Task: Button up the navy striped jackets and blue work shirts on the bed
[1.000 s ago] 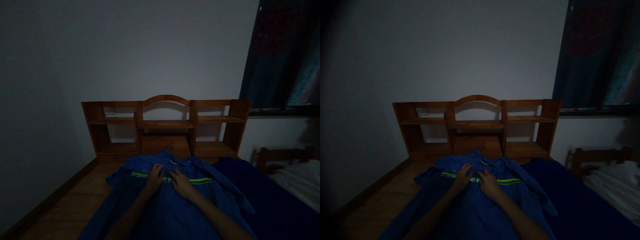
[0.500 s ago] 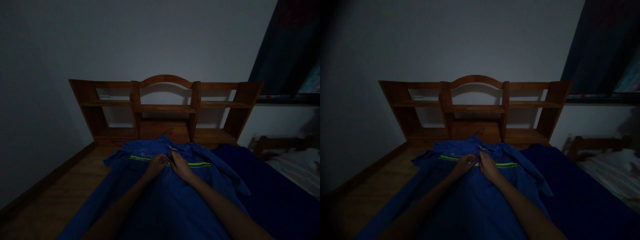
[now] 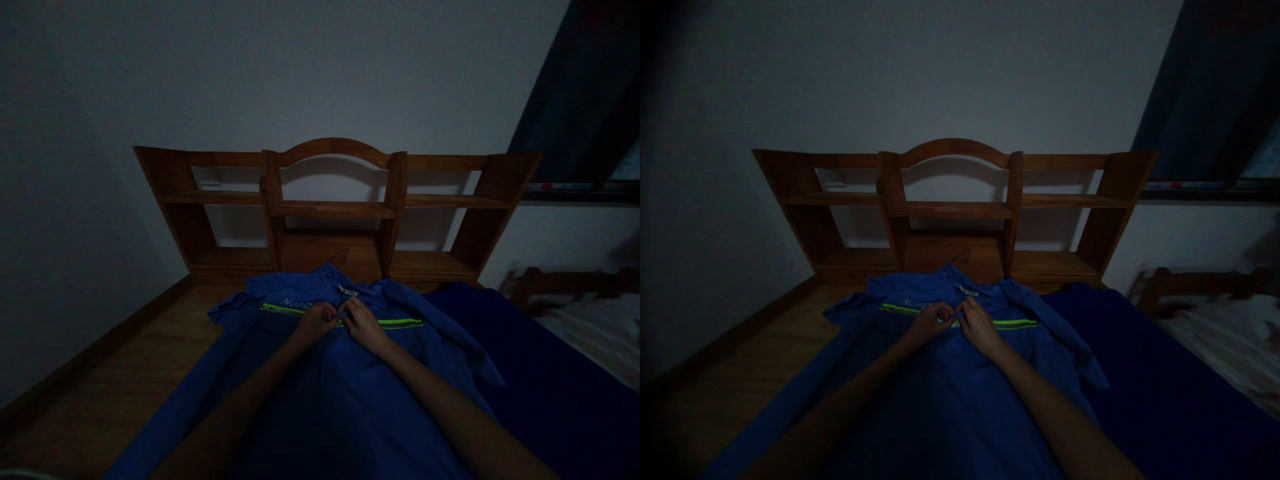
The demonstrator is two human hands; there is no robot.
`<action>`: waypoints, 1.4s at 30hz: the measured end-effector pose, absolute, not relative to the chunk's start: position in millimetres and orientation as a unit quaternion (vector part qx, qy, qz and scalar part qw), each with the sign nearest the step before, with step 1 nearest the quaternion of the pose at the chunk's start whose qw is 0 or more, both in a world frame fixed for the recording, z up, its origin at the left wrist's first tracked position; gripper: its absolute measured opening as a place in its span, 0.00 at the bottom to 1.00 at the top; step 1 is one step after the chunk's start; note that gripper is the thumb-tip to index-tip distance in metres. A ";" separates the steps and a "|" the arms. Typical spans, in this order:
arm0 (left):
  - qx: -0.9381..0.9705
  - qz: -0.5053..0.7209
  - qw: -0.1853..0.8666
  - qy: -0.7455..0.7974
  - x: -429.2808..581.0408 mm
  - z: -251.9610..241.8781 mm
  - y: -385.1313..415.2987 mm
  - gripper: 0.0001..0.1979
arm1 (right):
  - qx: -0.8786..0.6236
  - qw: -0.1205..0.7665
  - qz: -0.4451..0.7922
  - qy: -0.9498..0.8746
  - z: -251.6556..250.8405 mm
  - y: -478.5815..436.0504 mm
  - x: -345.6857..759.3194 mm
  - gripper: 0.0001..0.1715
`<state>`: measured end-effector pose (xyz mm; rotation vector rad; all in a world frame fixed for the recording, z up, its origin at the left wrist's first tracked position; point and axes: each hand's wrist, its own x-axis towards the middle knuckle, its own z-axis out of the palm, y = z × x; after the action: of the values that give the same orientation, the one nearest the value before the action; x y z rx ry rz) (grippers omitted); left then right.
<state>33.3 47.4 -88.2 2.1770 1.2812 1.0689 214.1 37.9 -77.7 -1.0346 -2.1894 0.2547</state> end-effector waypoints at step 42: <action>0.804 0.386 0.229 0.391 23.7 -78.4 44.8 0.07 | -0.373 0.345 0.137 -0.850 -70.6 42.1 228.6 0.07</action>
<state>23.7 44.8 -78.4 2.2114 1.0756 1.0620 228.6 42.1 -70.6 -0.9692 -2.2085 0.3553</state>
